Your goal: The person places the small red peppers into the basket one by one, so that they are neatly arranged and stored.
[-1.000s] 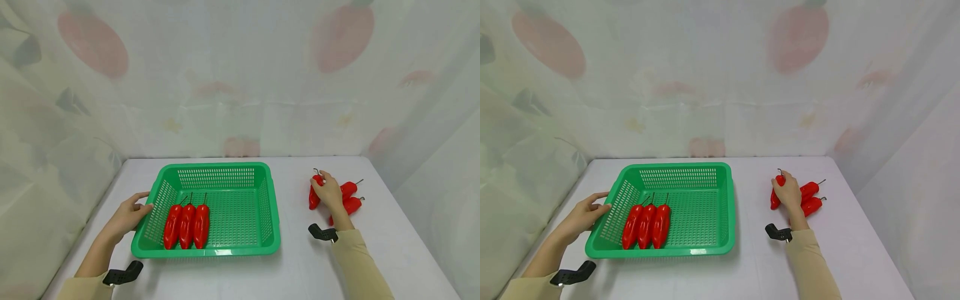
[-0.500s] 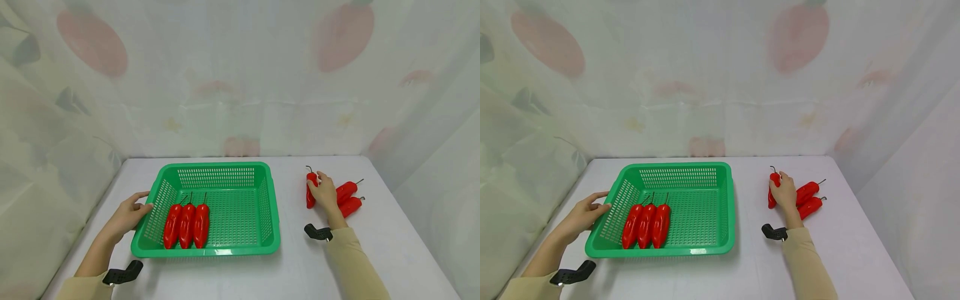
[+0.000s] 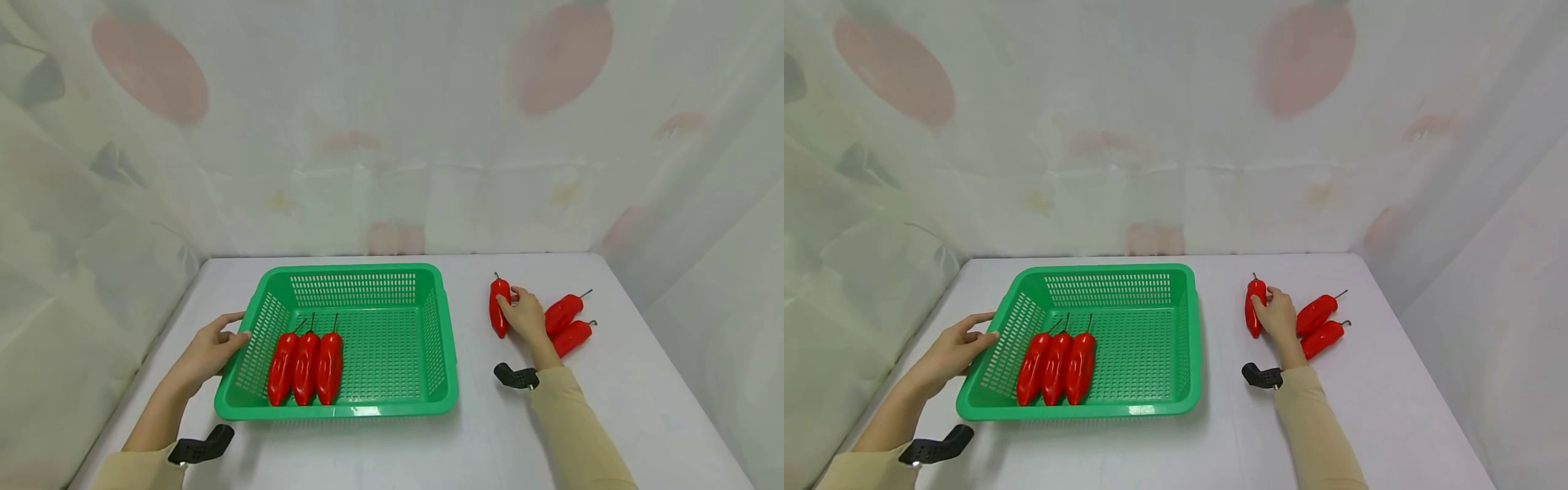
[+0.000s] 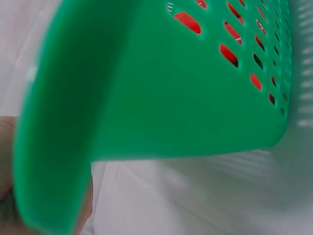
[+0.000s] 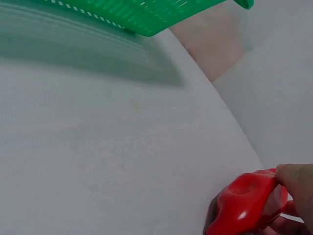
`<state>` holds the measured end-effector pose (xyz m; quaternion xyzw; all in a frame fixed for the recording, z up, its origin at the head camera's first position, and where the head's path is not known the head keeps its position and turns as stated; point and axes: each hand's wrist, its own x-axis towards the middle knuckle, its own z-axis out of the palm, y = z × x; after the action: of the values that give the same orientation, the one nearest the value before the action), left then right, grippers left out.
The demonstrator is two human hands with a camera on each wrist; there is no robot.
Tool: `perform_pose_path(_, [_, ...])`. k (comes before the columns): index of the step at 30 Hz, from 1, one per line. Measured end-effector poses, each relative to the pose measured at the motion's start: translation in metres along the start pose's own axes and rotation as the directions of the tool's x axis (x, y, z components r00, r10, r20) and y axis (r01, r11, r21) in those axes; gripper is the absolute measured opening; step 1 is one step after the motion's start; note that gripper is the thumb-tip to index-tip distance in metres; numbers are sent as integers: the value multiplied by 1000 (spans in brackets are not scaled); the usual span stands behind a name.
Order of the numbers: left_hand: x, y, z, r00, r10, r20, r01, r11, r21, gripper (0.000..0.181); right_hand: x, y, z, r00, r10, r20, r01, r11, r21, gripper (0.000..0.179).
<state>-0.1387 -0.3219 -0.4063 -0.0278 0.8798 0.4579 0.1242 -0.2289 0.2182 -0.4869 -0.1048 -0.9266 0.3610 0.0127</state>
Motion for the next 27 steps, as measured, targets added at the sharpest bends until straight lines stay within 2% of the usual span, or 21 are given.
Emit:
perform_pose_path(5, [0,0,0,1000,-6,-2,6,1000,4,63,1,-3,1,998,18,65,-19,1000,20,58])
perform_pose_path(9, [0,0,0,1000,-9,1,9,1000,4,63,1,-5,2,996,28,81,-30,999,27,59])
perform_pose_path(20, [1,-2,-1,1000,-9,0,9,1000,13,64,4,-11,7,997,56,51,-57,998,5,67])
perform_pose_path(27, [3,-2,-2,1000,-14,-3,14,1000,24,63,4,-12,4,995,73,64,-73,997,-2,64])
